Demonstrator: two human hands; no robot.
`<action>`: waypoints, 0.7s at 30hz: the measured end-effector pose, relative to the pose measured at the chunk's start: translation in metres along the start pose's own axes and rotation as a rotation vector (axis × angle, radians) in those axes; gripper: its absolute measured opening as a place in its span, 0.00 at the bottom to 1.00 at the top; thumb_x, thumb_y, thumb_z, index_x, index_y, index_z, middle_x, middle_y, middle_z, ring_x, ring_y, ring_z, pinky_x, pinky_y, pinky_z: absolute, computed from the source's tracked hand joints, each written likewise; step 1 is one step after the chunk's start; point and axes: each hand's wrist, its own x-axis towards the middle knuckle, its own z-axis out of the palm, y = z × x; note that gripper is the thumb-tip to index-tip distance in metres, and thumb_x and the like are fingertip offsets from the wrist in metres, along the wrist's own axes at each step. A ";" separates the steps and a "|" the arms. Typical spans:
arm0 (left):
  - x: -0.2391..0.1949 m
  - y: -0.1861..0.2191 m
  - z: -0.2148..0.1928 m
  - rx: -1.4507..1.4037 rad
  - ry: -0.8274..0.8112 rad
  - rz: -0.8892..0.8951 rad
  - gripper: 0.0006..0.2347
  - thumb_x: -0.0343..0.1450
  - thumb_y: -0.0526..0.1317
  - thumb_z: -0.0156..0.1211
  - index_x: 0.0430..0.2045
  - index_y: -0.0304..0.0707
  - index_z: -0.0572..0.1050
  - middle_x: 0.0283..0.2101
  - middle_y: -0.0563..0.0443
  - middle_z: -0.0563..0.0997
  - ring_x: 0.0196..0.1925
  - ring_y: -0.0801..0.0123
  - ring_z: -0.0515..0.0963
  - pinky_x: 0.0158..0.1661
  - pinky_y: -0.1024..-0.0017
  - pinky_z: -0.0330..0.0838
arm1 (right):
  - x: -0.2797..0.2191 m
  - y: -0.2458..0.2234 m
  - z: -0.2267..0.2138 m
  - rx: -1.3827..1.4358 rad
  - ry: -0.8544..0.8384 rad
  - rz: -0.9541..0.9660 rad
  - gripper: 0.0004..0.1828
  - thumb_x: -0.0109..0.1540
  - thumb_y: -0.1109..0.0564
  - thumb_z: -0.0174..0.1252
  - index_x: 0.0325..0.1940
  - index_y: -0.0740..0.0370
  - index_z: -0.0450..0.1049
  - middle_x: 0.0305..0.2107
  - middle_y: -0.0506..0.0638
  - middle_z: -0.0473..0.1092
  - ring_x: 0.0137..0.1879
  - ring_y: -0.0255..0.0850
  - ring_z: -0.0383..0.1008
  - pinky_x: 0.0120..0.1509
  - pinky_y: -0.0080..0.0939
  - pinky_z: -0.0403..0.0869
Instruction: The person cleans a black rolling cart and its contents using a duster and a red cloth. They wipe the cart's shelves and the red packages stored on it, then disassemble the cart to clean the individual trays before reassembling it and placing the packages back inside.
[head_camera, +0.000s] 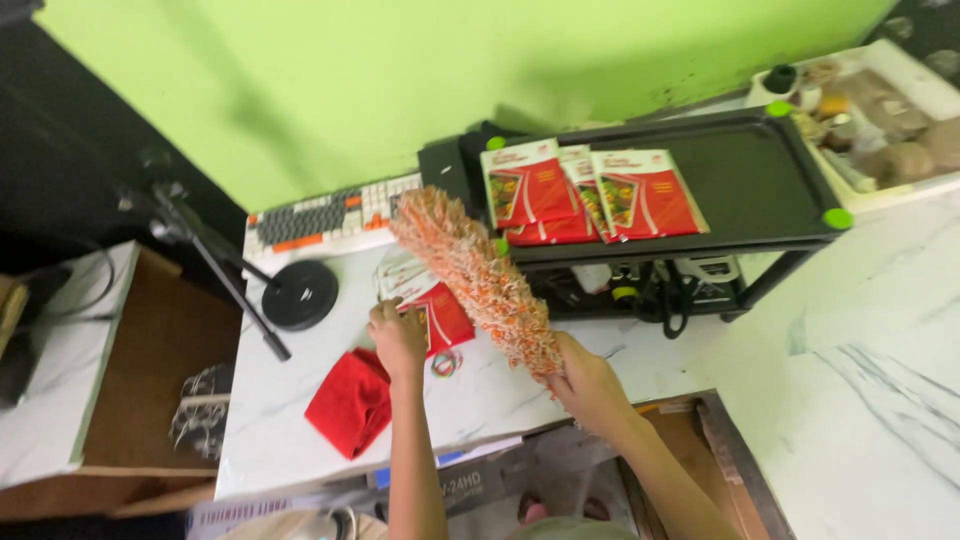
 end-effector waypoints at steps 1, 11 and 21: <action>0.008 0.034 -0.023 -0.012 -0.001 0.021 0.13 0.71 0.42 0.60 0.45 0.33 0.77 0.51 0.34 0.76 0.51 0.40 0.73 0.48 0.53 0.73 | 0.002 -0.001 -0.014 -0.004 0.024 0.000 0.18 0.62 0.61 0.56 0.56 0.60 0.66 0.25 0.53 0.74 0.25 0.44 0.77 0.31 0.44 0.74; 0.025 0.253 -0.080 -0.599 -0.137 0.629 0.07 0.74 0.36 0.57 0.41 0.33 0.79 0.41 0.39 0.83 0.46 0.48 0.79 0.50 0.56 0.71 | 0.051 0.024 -0.155 -0.486 0.583 -0.403 0.21 0.62 0.60 0.58 0.59 0.66 0.67 0.46 0.68 0.71 0.53 0.65 0.70 0.58 0.57 0.69; 0.045 0.316 0.003 -0.415 -0.445 0.486 0.21 0.71 0.47 0.62 0.49 0.26 0.72 0.32 0.33 0.83 0.37 0.40 0.82 0.37 0.47 0.74 | 0.109 0.084 -0.193 -0.393 0.417 -0.074 0.17 0.65 0.53 0.56 0.53 0.66 0.71 0.40 0.67 0.74 0.48 0.67 0.74 0.55 0.63 0.72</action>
